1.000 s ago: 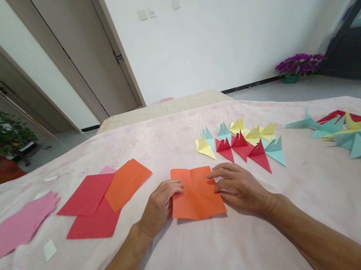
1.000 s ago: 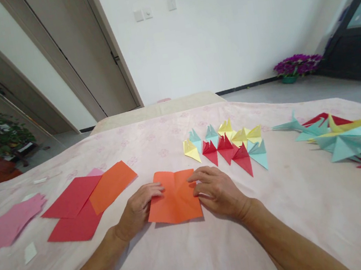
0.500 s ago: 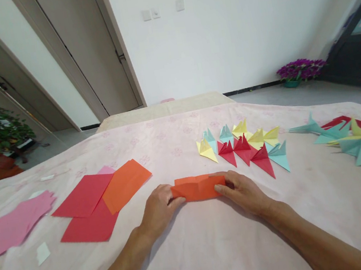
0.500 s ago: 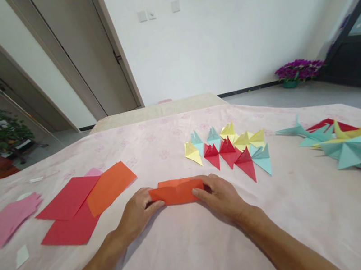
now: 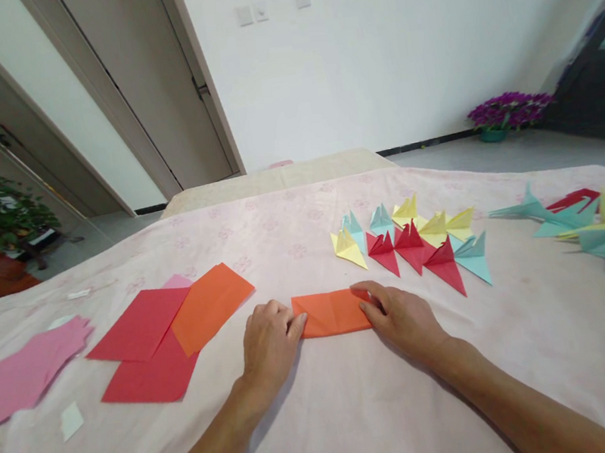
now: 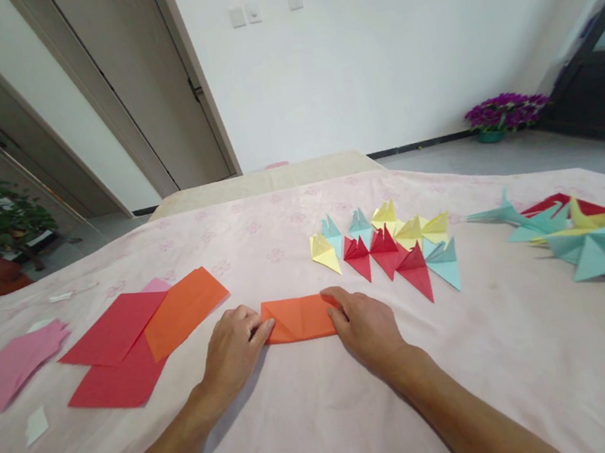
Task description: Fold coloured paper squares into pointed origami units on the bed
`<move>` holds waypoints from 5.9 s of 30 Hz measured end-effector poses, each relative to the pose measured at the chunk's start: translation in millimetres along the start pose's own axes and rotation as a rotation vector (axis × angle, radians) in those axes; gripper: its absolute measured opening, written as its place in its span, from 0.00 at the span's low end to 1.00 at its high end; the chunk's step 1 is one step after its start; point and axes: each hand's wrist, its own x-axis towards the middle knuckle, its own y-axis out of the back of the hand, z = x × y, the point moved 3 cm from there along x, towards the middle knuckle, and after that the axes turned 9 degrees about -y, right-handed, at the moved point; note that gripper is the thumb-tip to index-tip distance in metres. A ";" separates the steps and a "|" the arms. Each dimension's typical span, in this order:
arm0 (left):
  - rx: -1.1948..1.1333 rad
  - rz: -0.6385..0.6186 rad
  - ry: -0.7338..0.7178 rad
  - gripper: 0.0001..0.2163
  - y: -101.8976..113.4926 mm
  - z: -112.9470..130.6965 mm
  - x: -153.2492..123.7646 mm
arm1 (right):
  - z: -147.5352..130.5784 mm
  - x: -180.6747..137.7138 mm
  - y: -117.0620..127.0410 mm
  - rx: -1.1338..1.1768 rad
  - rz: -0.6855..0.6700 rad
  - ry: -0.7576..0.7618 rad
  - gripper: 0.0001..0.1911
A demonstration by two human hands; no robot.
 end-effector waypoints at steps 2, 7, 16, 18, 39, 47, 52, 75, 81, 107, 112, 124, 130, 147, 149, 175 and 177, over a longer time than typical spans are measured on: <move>0.015 -0.004 -0.003 0.16 -0.2 -0.1 1.4 | -0.6 0.5 -1.0 -0.012 -0.005 0.023 0.15; 0.028 0.001 0.008 0.17 -2.6 -1.2 4.9 | -1.9 1.2 -2.2 -0.002 0.015 0.075 0.15; 0.025 -0.017 0.008 0.16 -1.4 1.3 5.0 | -4.1 0.7 -2.1 -0.037 -0.002 0.092 0.16; 0.031 -0.014 0.005 0.16 -1.9 1.1 5.4 | -4.2 0.5 -2.3 -0.045 0.001 0.092 0.16; 0.187 -0.076 -0.007 0.17 -7.1 2.1 8.1 | -5.5 1.1 -3.6 -0.091 0.002 0.085 0.16; 0.241 -0.116 0.017 0.16 -7.8 4.2 8.6 | -10.8 0.9 -3.3 -0.155 -0.025 0.121 0.16; 0.270 -0.107 0.026 0.15 -6.2 6.1 7.3 | -14.4 -1.0 -2.4 -0.197 -0.026 0.130 0.16; 0.140 -0.067 -0.240 0.07 -11.2 13.2 3.1 | -21.0 -4.0 -0.7 -0.337 0.101 0.255 0.10; 0.287 -0.087 -0.192 0.06 -12.5 25.5 -3.0 | -19.1 -3.2 -4.6 -0.305 0.056 0.288 0.10; 0.417 -0.091 -0.107 0.14 -11.0 42.2 -5.1 | -20.7 -5.7 -3.3 -0.234 0.010 0.358 0.12; 0.410 -0.103 -0.105 0.12 -8.5 44.1 -5.7 | -21.1 -5.8 -3.5 -0.200 -0.023 0.427 0.12; 0.342 -0.023 -0.244 0.06 -12.5 44.2 -17.4 | -19.9 -2.8 -6.2 -0.178 -0.029 0.521 0.20; 0.389 -0.037 -0.239 0.05 -11.9 44.9 -17.3 | -15.9 -1.5 -8.1 -0.183 -0.021 0.511 0.25; 0.306 -0.022 -0.257 0.02 -15.3 41.7 -14.2 | -30.9 -5.8 -1.3 -0.215 -0.069 0.589 0.18; 0.304 -0.029 -0.240 0.03 -15.0 41.5 -13.4 | -32.1 -6.0 -0.3 -0.227 -0.081 0.589 0.18; 0.465 -0.104 -0.114 0.21 -18.3 44.0 -14.5 | -30.8 -5.5 -3.9 -0.239 -0.085 0.630 0.18; 0.467 -0.107 -0.111 0.20 -17.8 44.3 -14.2 | -30.7 -5.1 -4.2 -0.235 -0.084 0.625 0.18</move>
